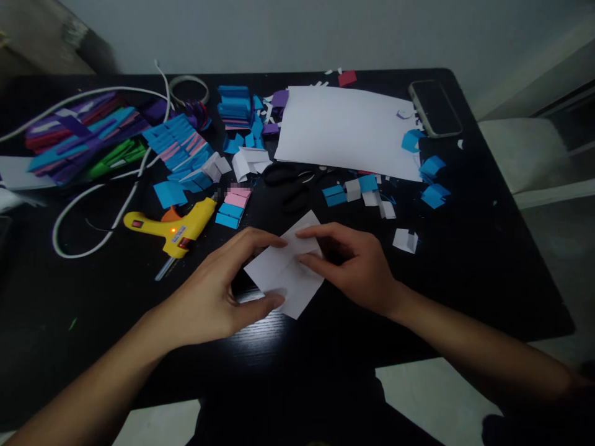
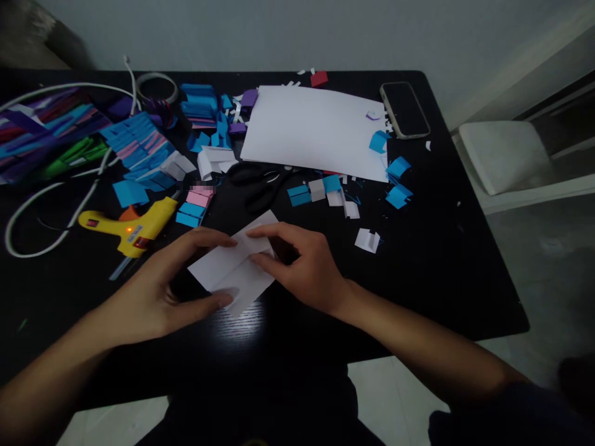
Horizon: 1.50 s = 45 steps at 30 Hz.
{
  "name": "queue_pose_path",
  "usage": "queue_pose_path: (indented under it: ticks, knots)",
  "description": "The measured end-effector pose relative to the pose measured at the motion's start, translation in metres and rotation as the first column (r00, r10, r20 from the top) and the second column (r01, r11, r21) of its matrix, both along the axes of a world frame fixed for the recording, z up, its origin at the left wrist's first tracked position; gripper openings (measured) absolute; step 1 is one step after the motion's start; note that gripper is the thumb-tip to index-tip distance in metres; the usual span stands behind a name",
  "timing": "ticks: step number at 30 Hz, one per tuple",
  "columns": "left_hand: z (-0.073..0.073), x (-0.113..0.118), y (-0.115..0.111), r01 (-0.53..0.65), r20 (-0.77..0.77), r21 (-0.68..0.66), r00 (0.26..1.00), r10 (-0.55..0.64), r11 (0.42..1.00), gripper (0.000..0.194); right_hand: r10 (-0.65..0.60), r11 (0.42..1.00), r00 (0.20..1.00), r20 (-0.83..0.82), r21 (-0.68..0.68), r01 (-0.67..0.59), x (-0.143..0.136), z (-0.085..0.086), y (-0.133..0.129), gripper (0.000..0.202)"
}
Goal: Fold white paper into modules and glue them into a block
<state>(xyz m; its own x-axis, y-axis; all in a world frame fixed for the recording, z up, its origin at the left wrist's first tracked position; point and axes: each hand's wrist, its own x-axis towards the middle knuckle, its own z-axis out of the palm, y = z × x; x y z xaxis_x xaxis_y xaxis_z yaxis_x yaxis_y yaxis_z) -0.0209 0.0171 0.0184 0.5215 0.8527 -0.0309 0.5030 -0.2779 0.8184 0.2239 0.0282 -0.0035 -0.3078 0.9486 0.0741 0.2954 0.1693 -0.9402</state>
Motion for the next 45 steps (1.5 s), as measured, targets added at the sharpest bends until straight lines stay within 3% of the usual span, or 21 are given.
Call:
queue_pose_path:
  ticks: [9, 17, 29, 35, 40, 45]
  knots:
    - [0.002, -0.003, 0.001, 0.029, -0.039, 0.136, 0.999, -0.024, 0.99, 0.063, -0.016, 0.999, 0.999, -0.051, -0.031, 0.014, -0.001, 0.0, 0.0, 0.033]
    - [-0.006, -0.004, 0.003, -0.039, 0.004, 0.373, 0.999, 0.041, 0.927, 0.042, -0.001, 0.998, 0.996, -0.088, -0.068, -0.005, -0.001, -0.002, 0.0, 0.037]
    - [-0.006, 0.003, -0.005, -0.148, 0.106, 0.388, 0.988, 0.115, 0.91, 0.034, 0.04, 0.992, 0.999, -0.03, 0.123, -0.036, -0.003, -0.002, 0.0, 0.029]
    - [-0.001, 0.003, -0.007, -0.14, 0.114, 0.367, 0.988, 0.105, 0.92, 0.032, 0.023, 0.982, 1.0, -0.019, 0.188, -0.019, -0.003, 0.002, -0.001, 0.017]
    - [-0.001, -0.002, -0.007, -0.028, 0.164, 0.285, 0.986, -0.02, 0.958, 0.053, -0.035, 0.999, 0.997, -0.075, 0.005, 0.036, -0.003, 0.004, -0.004, 0.026]
    - [-0.004, -0.002, -0.005, 0.028, 0.175, 0.244, 0.982, -0.073, 0.969, 0.075, 0.009, 0.99, 0.982, -0.19, -0.136, -0.035, -0.003, 0.008, -0.002, 0.029]
